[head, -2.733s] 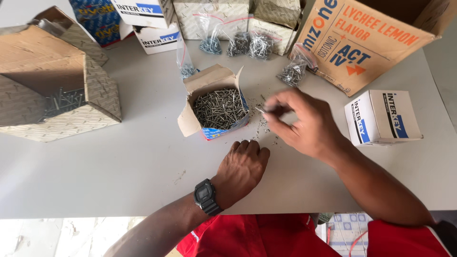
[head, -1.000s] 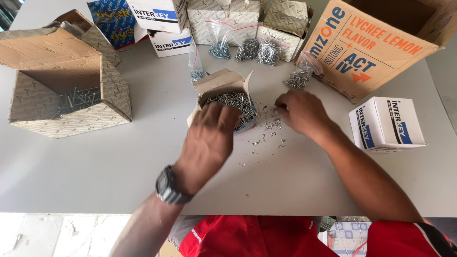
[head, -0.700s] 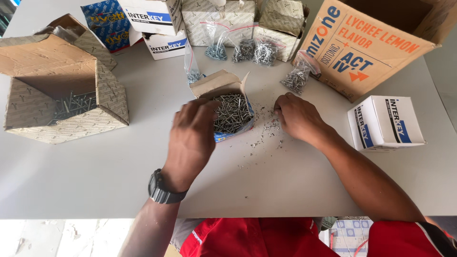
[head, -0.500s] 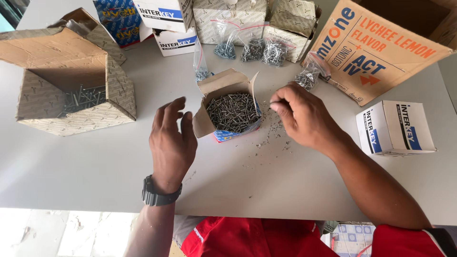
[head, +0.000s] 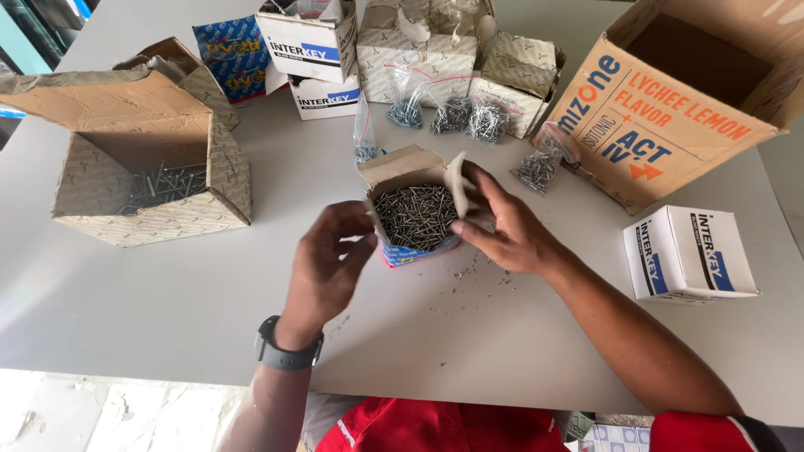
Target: The person sorts various metal rivets and nails from a workspace into individual boxes and small plastic bags by hand.
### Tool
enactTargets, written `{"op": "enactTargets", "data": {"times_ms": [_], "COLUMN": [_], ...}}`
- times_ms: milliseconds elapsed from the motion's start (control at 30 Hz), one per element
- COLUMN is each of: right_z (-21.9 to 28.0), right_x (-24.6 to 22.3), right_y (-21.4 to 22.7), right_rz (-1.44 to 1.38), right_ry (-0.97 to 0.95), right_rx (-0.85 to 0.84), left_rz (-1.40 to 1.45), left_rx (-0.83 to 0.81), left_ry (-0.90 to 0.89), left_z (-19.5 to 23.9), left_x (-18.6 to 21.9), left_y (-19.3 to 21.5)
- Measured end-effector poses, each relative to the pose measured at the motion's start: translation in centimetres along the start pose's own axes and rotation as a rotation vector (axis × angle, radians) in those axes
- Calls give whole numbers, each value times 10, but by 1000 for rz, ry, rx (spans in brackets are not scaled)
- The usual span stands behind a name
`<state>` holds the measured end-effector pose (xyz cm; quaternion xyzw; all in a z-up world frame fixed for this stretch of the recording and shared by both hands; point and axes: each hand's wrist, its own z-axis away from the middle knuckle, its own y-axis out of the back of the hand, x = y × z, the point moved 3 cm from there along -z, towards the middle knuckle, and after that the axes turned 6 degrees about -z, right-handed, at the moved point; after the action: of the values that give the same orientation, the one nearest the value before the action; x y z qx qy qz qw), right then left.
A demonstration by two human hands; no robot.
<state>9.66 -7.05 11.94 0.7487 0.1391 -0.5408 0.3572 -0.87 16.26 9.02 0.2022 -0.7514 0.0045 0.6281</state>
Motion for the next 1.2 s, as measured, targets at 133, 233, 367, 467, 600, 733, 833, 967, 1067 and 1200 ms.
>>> {"op": "enactTargets", "data": {"times_ms": [133, 233, 367, 467, 600, 733, 833, 967, 1067, 1200], "right_z": [-3, 1, 2, -12, -40, -63, -72, -60, -55, -43], "right_x": [-6, -19, 6, 23, 58, 77, 75, 69, 76, 52], "right_y": [-11, -11, -4, 0, 2, -2, -6, -6, -2, 3], "right_rz": [-22, 135, 183, 174, -109, -565, -650, -581, -514, -312], "right_ry": [86, 199, 212, 183, 45, -159, -119, -32, 54, 261], "right_rx": [-62, -70, -110, -94, 67, 207, 157, 189, 149, 79], "left_rz": [-440, -595, -592, -463, -170, -23, 79, 207, 184, 106], "left_rx": [73, 83, 95, 57, -28, 38, 24, 7, 32, 9], "left_ry": [-324, -414, -444, -308, -62, -153, -81, -194, -256, -314], "left_z": [1, 6, 7, 2, -16, -28, -34, -28, -25, -24], "left_x": [30, 25, 20, 24, -3, -10, -31, -5, -2, -3], "left_y": [-15, -23, -26, -22, -29, -28, -26, -26, -24, -16]}}
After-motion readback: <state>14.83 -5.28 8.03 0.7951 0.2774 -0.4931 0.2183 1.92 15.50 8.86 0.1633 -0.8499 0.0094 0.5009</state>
